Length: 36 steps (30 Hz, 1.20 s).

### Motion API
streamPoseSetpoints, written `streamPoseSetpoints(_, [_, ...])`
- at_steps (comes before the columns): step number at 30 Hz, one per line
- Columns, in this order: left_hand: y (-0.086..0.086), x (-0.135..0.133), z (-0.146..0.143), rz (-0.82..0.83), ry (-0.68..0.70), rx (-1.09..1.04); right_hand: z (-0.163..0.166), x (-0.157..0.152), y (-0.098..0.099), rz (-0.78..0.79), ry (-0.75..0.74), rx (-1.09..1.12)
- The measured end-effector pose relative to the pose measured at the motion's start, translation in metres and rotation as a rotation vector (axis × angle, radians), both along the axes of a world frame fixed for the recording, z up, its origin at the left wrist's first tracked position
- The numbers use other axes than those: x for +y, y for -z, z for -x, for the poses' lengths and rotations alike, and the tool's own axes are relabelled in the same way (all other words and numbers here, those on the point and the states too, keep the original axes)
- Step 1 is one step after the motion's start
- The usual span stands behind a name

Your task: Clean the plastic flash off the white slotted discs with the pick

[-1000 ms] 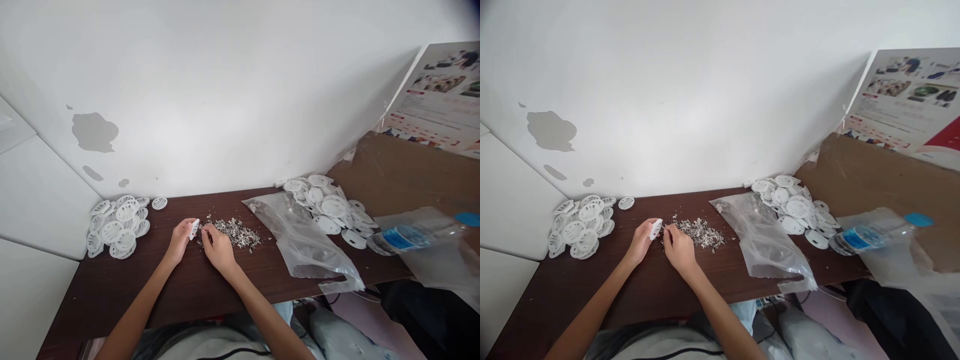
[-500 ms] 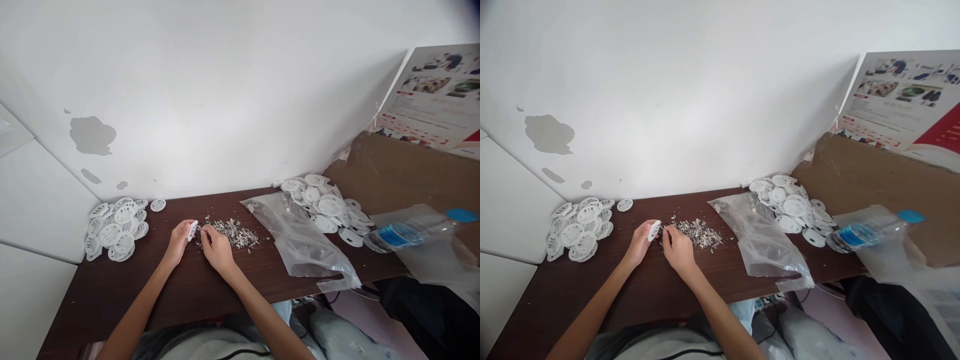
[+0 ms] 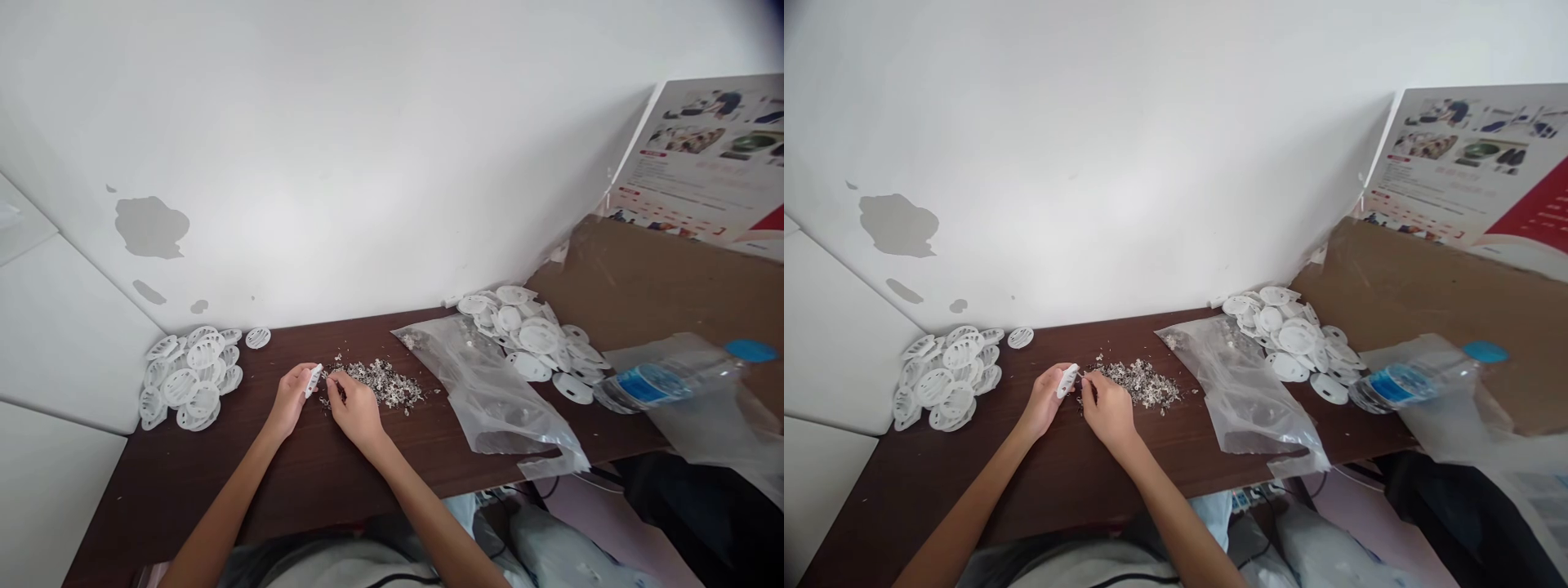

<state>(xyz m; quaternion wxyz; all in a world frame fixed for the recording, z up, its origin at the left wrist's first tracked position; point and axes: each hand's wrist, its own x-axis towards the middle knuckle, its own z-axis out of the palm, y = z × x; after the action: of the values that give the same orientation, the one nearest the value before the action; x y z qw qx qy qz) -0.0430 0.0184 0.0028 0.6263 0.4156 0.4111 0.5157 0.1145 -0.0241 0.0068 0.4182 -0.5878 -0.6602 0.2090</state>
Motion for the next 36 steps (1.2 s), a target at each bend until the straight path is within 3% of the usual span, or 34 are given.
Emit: streamPoseSetpoints(36, [-0.0028, -0.0002, -0.0015, -0.006, -0.006, 0.008, 0.0006, -0.001, -0.0037, 0.013, -0.011, 0.015])
